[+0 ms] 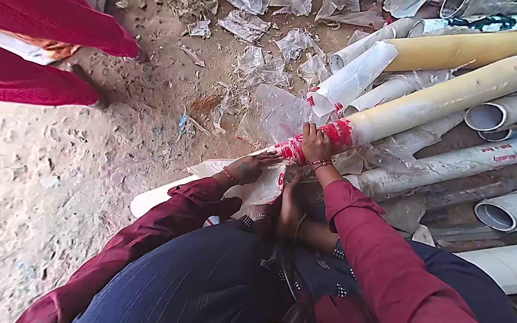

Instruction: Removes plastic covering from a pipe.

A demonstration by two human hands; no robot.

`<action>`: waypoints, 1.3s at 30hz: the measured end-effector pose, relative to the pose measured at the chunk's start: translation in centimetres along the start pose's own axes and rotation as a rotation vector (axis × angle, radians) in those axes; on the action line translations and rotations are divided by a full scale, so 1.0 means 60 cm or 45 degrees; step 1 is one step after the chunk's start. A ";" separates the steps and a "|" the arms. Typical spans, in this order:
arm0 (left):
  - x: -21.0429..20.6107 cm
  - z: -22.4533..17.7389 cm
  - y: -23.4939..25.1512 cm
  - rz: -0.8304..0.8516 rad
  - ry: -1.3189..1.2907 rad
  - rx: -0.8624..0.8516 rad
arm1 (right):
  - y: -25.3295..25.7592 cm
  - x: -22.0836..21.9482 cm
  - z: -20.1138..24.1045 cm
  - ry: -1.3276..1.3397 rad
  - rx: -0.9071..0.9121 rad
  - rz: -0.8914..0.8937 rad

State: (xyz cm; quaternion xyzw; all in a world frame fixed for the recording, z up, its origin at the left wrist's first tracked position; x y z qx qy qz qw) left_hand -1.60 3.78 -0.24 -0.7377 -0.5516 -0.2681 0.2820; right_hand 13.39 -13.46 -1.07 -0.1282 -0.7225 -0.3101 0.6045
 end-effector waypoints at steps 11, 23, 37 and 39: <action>-0.100 -0.023 -0.104 -0.437 0.372 -0.093 | -0.042 0.029 -0.002 0.129 -0.092 -0.004; -0.070 -0.003 -0.125 -0.730 0.551 0.084 | 0.012 0.099 0.121 0.743 0.306 0.640; -0.083 0.022 -0.138 -0.850 0.324 0.438 | 0.057 0.084 0.162 0.574 0.729 0.853; -0.078 0.028 -0.143 -0.783 0.321 0.418 | 0.062 0.088 0.158 0.523 0.736 0.901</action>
Point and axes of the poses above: each hand's wrist, its own y-axis towards the middle knuckle, its own x-axis out of the back of the hand, z = x × y, the point moved 1 cm from there along y, towards the middle knuckle, and after that the axes turned 10 degrees about x, right-handed, at the moved point
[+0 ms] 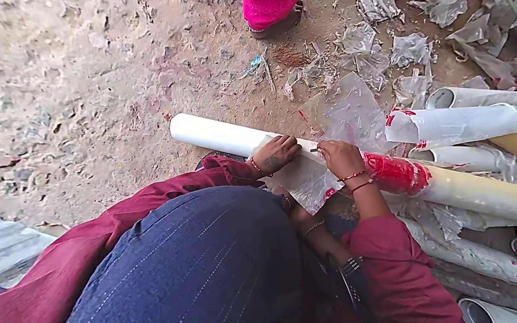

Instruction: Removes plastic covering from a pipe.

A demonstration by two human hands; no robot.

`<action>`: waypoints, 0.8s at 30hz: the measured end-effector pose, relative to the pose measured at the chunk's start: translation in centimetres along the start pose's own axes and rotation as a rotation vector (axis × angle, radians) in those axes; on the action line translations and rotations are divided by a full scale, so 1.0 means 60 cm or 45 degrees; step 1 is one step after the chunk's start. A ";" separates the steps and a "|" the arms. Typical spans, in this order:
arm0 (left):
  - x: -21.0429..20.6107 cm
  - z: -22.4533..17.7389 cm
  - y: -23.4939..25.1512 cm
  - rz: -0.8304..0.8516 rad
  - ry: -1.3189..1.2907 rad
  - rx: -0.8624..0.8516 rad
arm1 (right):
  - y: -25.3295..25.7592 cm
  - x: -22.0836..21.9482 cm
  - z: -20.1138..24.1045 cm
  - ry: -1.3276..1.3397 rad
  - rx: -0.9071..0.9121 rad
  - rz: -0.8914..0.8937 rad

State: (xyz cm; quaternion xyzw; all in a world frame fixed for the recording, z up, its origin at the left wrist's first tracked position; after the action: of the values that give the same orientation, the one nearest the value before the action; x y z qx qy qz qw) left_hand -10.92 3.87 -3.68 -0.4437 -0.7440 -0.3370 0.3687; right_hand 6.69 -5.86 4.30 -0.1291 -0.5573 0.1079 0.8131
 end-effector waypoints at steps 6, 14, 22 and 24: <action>-0.001 -0.004 0.001 0.067 0.071 -0.003 | -0.012 0.022 -0.008 -0.147 0.036 0.150; 0.025 -0.063 0.014 0.569 0.138 0.382 | -0.038 0.026 -0.008 -0.267 0.081 0.338; -0.014 -0.020 -0.021 0.042 0.055 -0.008 | -0.075 0.005 -0.025 -0.337 0.108 0.308; -0.012 -0.022 -0.020 0.057 0.024 0.010 | -0.080 0.008 -0.018 -0.326 0.089 0.311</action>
State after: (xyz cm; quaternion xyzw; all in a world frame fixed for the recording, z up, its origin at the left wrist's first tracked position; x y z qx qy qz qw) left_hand -11.45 2.04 -3.85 -0.4557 -0.7318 -0.3296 0.3849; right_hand 8.01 -10.34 5.91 -0.1530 -0.6322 0.2407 0.7204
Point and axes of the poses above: each hand's wrist, its own y-axis towards the middle knuckle, its own x-axis out of the back of the hand, z = x × y, the point moved 1 cm from there along y, towards the middle knuckle, and after that the axes turned 10 degrees about x, right-handed, at the moved point
